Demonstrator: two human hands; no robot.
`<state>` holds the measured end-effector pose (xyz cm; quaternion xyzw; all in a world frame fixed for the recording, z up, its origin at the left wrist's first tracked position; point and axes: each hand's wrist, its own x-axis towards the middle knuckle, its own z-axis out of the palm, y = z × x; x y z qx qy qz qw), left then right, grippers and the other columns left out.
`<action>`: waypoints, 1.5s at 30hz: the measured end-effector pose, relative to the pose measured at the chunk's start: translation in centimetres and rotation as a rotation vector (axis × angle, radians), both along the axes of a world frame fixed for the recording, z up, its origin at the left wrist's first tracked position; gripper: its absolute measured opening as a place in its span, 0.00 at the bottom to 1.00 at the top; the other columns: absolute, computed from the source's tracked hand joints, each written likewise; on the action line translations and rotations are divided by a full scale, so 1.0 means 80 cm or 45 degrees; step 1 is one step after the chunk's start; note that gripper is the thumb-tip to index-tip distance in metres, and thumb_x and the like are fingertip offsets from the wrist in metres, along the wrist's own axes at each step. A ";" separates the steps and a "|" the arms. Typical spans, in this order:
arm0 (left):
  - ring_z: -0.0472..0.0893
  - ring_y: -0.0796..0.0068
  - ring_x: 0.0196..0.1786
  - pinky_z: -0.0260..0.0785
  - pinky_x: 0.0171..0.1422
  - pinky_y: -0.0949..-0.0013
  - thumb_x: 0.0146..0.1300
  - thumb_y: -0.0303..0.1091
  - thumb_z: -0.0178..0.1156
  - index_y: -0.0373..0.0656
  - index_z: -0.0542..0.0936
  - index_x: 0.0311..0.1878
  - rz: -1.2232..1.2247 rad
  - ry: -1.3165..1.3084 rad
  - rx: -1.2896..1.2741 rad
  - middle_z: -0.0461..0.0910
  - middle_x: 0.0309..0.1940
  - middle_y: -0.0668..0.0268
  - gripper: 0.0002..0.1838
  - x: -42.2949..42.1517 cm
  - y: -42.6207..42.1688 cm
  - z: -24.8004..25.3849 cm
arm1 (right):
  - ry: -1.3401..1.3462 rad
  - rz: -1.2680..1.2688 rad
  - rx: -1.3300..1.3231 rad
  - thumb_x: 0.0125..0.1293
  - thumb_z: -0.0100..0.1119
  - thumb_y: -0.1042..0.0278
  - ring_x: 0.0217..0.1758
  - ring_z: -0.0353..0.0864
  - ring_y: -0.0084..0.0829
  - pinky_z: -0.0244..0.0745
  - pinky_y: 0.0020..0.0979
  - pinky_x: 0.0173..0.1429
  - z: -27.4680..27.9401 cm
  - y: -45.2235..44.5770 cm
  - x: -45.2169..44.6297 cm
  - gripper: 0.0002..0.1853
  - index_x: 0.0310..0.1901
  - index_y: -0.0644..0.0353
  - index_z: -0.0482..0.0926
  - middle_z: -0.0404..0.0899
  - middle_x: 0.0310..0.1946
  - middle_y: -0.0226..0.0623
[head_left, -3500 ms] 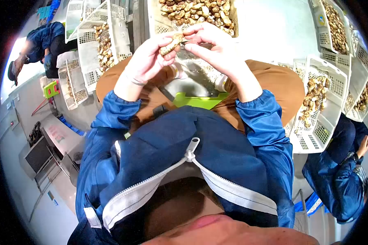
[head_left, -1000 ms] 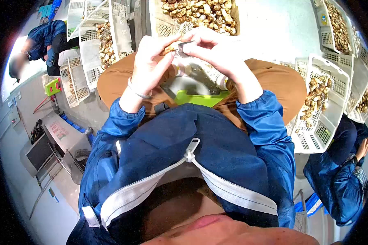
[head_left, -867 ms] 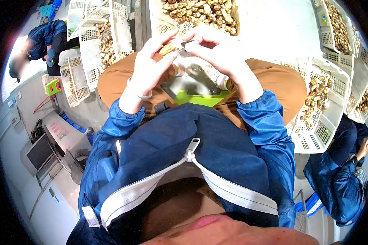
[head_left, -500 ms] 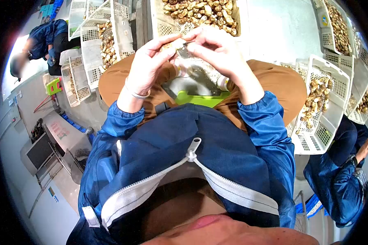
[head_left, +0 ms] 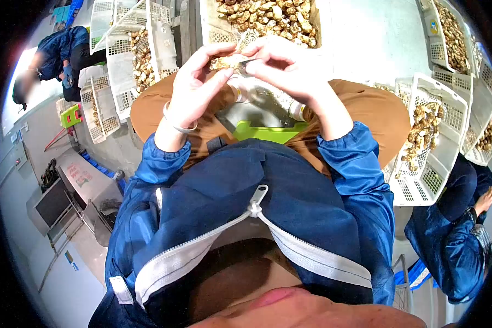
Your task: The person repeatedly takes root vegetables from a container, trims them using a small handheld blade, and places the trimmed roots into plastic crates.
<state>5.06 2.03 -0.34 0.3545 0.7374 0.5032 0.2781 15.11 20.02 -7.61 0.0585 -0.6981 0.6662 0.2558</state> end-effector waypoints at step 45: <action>0.84 0.57 0.50 0.74 0.56 0.62 0.66 0.46 0.59 0.39 0.79 0.57 -0.278 0.336 -0.760 0.84 0.45 0.50 0.23 -0.218 0.046 -0.234 | -0.564 0.066 0.651 0.62 0.61 0.64 0.33 0.81 0.48 0.77 0.43 0.38 -0.049 -0.020 0.001 0.10 0.29 0.61 0.78 0.79 0.26 0.46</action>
